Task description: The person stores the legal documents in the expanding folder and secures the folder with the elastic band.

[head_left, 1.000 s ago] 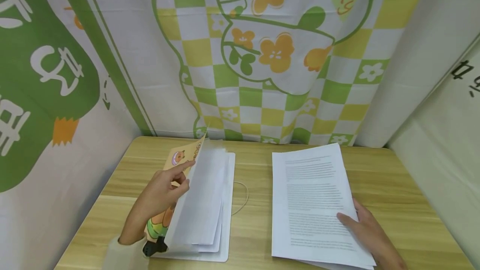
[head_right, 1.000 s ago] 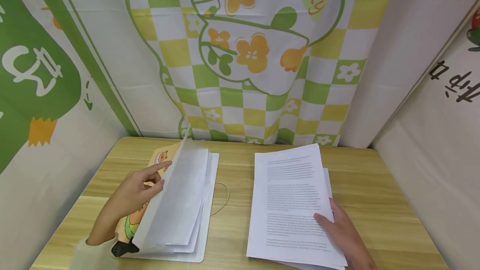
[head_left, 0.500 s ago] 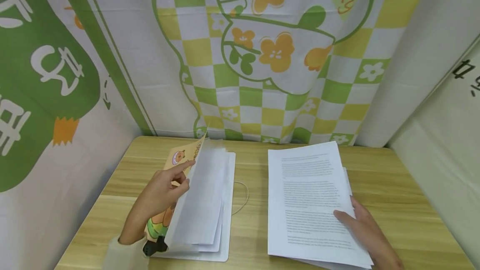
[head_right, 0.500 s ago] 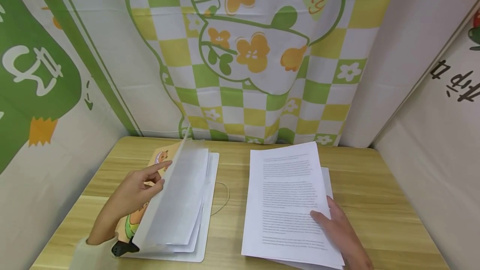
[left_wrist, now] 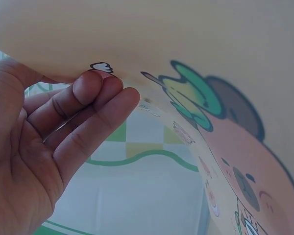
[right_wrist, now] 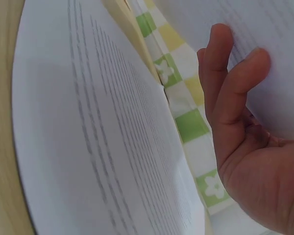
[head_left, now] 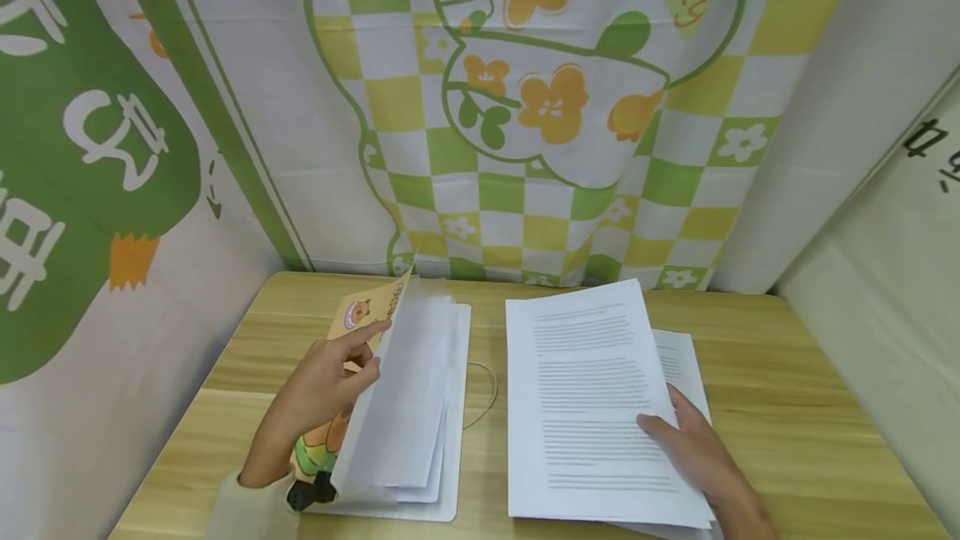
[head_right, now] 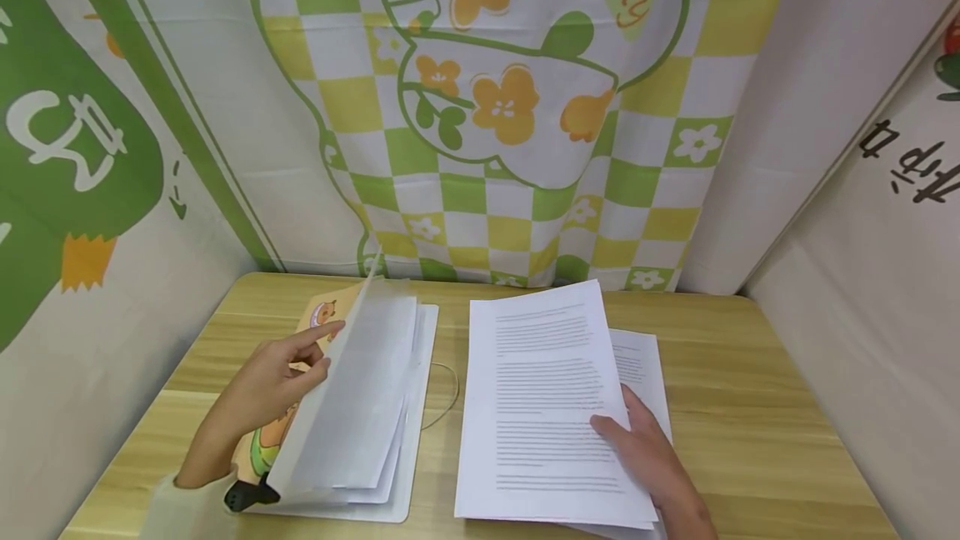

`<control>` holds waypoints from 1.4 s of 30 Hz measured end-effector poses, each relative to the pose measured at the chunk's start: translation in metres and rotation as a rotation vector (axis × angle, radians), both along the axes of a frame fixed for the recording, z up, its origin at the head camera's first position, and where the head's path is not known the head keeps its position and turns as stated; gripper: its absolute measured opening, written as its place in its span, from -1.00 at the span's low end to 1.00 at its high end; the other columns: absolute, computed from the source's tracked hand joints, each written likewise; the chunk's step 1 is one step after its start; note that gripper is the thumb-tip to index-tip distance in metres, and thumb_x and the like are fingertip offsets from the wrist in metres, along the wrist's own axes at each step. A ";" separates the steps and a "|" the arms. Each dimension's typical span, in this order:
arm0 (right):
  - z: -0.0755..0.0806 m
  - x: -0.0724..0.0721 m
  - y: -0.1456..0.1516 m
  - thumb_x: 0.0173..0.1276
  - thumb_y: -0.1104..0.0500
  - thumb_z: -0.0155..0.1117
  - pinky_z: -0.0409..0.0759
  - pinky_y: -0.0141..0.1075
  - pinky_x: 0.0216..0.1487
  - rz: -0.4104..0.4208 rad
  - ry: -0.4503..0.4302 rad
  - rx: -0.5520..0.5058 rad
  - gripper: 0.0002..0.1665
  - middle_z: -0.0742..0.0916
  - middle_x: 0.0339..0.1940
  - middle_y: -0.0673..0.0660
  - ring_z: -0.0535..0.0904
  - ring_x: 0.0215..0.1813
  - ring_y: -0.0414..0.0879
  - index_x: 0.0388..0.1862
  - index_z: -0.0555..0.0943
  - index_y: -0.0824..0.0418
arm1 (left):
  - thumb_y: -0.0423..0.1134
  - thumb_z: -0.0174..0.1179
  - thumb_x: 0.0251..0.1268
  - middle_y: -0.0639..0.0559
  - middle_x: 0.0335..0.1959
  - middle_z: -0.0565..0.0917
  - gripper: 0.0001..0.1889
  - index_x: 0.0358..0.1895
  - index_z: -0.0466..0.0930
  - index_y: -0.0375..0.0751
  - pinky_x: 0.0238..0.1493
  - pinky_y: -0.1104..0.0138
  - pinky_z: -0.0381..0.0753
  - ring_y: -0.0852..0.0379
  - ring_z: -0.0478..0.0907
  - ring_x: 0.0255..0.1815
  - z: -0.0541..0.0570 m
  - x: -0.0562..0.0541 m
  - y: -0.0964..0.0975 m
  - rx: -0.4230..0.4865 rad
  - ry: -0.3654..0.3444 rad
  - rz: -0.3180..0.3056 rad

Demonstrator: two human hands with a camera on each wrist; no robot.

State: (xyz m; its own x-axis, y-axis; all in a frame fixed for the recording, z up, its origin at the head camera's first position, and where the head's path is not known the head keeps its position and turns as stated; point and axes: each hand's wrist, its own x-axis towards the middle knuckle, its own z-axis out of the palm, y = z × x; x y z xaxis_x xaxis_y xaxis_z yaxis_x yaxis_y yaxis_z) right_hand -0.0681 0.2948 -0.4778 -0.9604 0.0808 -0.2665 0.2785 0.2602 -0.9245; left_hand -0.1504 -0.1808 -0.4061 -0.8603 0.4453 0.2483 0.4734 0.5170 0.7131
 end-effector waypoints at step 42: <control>-0.005 -0.035 -0.079 0.49 0.24 0.17 0.67 -0.12 -0.10 0.065 0.001 -0.187 -0.21 0.66 0.24 0.27 0.75 -0.15 0.14 0.65 0.20 0.13 | -0.46 0.15 0.45 0.12 -0.54 0.58 -0.46 0.47 0.41 -0.30 -0.68 0.32 0.53 0.29 0.40 -0.82 0.003 0.006 0.001 0.001 -0.067 0.004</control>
State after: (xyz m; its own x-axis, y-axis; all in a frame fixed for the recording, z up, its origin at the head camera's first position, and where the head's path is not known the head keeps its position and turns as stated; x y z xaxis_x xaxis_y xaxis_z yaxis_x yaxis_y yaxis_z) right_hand -0.1035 0.2153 -0.4826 -0.9622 -0.0322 -0.2703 0.2659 0.1014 -0.9586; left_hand -0.1445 -0.1795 -0.4031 -0.8766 0.4417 0.1911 0.4230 0.5177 0.7436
